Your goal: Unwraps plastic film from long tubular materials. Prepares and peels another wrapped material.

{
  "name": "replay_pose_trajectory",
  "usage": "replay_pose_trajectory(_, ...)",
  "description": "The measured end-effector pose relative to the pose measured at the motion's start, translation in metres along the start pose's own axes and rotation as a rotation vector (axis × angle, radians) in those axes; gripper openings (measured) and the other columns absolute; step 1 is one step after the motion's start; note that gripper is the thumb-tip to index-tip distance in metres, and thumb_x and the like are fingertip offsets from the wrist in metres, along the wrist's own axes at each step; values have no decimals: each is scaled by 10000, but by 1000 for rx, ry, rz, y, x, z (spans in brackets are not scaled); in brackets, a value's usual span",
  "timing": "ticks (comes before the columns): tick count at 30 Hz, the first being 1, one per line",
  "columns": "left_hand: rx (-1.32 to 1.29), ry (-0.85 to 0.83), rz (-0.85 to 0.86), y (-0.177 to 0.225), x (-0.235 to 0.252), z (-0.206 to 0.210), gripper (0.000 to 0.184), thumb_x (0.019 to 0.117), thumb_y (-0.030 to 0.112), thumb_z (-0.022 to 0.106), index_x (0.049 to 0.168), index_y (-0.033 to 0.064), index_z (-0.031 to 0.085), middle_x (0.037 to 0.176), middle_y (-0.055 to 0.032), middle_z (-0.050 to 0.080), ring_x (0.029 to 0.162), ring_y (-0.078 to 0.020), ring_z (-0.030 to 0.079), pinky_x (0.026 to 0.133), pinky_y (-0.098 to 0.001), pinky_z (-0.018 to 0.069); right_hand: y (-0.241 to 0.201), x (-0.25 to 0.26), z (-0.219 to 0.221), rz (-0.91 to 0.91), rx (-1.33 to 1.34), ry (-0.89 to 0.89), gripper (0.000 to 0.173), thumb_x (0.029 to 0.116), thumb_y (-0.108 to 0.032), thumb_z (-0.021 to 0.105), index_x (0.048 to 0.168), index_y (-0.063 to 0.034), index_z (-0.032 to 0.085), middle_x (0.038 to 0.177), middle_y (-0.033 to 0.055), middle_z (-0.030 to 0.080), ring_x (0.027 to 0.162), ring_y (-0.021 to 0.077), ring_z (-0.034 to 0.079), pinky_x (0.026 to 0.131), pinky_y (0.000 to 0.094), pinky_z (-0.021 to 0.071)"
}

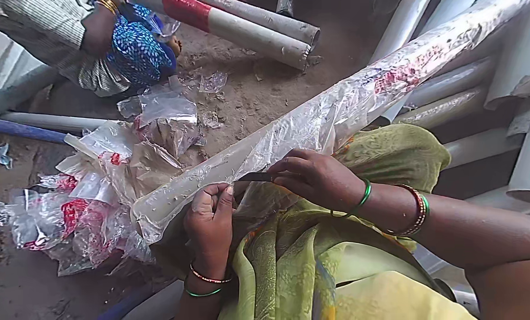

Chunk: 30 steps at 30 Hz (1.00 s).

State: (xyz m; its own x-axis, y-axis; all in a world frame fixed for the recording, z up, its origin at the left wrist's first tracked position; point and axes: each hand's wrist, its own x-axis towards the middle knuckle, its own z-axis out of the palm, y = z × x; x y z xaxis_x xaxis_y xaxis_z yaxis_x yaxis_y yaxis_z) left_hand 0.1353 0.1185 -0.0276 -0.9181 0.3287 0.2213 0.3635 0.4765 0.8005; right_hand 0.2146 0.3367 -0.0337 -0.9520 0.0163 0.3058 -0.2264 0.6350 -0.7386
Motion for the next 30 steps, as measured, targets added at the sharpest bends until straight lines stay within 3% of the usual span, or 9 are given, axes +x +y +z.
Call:
replay_pose_trajectory(4, -35, -1, 12, 1, 2, 0, 95, 964, 96, 632, 1009, 14, 651, 748, 126, 636, 576, 110, 555, 515, -84, 470, -2, 6, -3, 88, 95, -39, 191, 991, -196, 653, 1108, -90, 759, 955, 99, 690, 743, 166, 652, 655, 325, 534)
replay_pose_trajectory(8, -56, 8, 15, 2, 2, 1, 88, 963, 82, 620, 1017, 17, 644, 730, 149, 621, 545, 120, 536, 483, -75, 454, -4, 16, -13, 284, 262, -179, 202, 1028, -197, 623, 1148, -87, 743, 1080, 69, 717, 872, 99, 667, 772, 281, 542)
replay_pose_trajectory(10, -68, 9, 16, 2, 2, 1, 82, 964, 76, 617, 1017, 18, 642, 723, 153, 621, 542, 116, 539, 479, -78, 456, -3, 23, -17, 411, 359, -262, 196, 1041, -211, 610, 1155, -100, 724, 987, 3, 712, 716, 15, 589, 661, 224, 491)
replay_pose_trajectory(13, -80, 7, 19, 3, 2, 1, 64, 963, 62, 612, 1007, 25, 641, 727, 156, 615, 548, 113, 539, 484, -78, 457, 2, 31, -14, 527, 478, -339, 186, 1043, -219, 607, 1146, -107, 713, 830, -29, 666, 584, -7, 496, 566, 201, 430)
replay_pose_trajectory(18, -78, -1, 14, 3, 2, -1, 72, 964, 69, 614, 1022, 32, 637, 736, 156, 614, 540, 110, 532, 475, -79, 450, 3, 38, -13, 499, 457, -362, 184, 1044, -233, 606, 1131, -123, 725, 823, -34, 662, 605, -4, 508, 581, 205, 433)
replay_pose_trajectory(23, -42, -33, 26, 4, 3, -4, 89, 974, 89, 612, 1031, 26, 639, 762, 145, 624, 552, 115, 537, 478, -76, 451, -2, 44, -14, 453, 409, -392, 197, 1045, -231, 604, 1151, -127, 733, 931, -23, 709, 733, 10, 579, 690, 250, 471)
replay_pose_trajectory(26, 33, -44, 61, 4, 4, -6, 130, 973, 116, 622, 1031, 2, 651, 750, 132, 613, 567, 122, 538, 504, -72, 458, -5, 46, -14, 457, 405, -411, 198, 1047, -231, 599, 1151, -132, 735, 927, -17, 706, 722, 24, 579, 675, 264, 471)
replay_pose_trajectory(29, 145, -66, 106, 6, 5, -10, 185, 983, 156, 620, 1037, -16, 664, 740, 115, 603, 593, 133, 544, 558, -65, 479, -10, 46, -4, 444, 465, -458, 204, 1048, -223, 600, 1153, -106, 729, 859, 2, 679, 598, 25, 516, 556, 228, 437)
replay_pose_trajectory(30, 188, -70, 125, 7, 5, -13, 215, 995, 174, 615, 1044, -28, 673, 741, 92, 614, 599, 128, 557, 570, -68, 493, -13, 44, 1, 415, 460, -475, 217, 1048, -219, 601, 1172, -99, 732, 903, 21, 699, 652, 47, 560, 603, 257, 470)
